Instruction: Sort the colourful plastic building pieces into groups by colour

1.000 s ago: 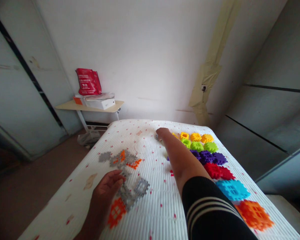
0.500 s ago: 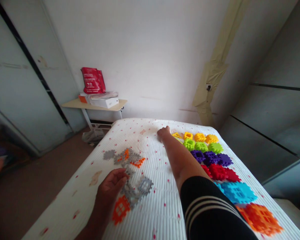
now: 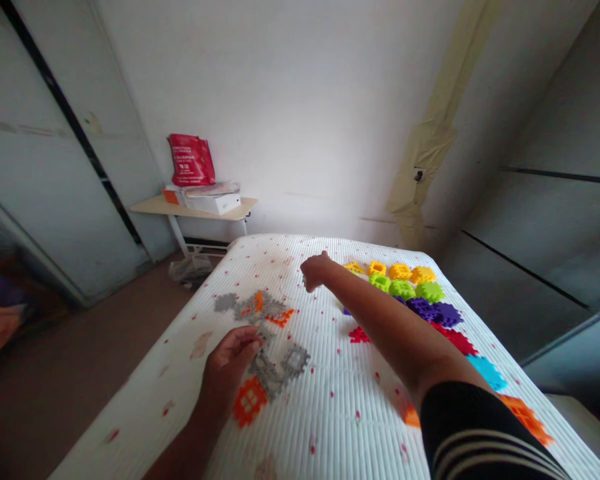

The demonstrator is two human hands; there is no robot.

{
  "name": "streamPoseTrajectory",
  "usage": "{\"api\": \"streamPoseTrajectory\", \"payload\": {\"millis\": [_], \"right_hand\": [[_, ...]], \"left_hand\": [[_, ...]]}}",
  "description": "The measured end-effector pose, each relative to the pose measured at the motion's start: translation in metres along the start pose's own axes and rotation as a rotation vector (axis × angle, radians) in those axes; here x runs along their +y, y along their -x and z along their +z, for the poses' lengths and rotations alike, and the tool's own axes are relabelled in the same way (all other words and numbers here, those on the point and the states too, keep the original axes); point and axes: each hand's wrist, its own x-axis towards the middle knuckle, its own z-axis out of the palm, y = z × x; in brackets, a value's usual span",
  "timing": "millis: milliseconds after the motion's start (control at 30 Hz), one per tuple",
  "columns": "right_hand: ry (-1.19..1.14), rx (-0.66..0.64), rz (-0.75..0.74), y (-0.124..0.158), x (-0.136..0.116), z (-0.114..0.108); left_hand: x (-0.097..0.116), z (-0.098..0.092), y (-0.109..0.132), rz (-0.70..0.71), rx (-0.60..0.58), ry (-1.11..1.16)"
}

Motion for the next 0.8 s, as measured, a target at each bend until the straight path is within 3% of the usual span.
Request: {"api": "streamPoseTrajectory", "payload": {"millis": [233,433,667,800], "right_hand": [[-0.003,0.011,-0.1,0.044,-0.042,0.027],[0.002,0.057,-0.096,0.057,-0.061,0.048],[-0.067,0.052,-0.043,0.06,-0.059,0.037],[-0.142,0.199,0.062,0.07,-0.043,0.018]], "left_hand": [[0.0,-0.011,-0.006,0.079,0.093,-0.081],[-0.01,-0.019,-0.014,0.108,0.134,-0.125],[-0.015,-0.022,-0.019,0.13,0.142,-0.186],[-0.014,-0.025,-0.022,0.135,0.157,-0.221]]}}
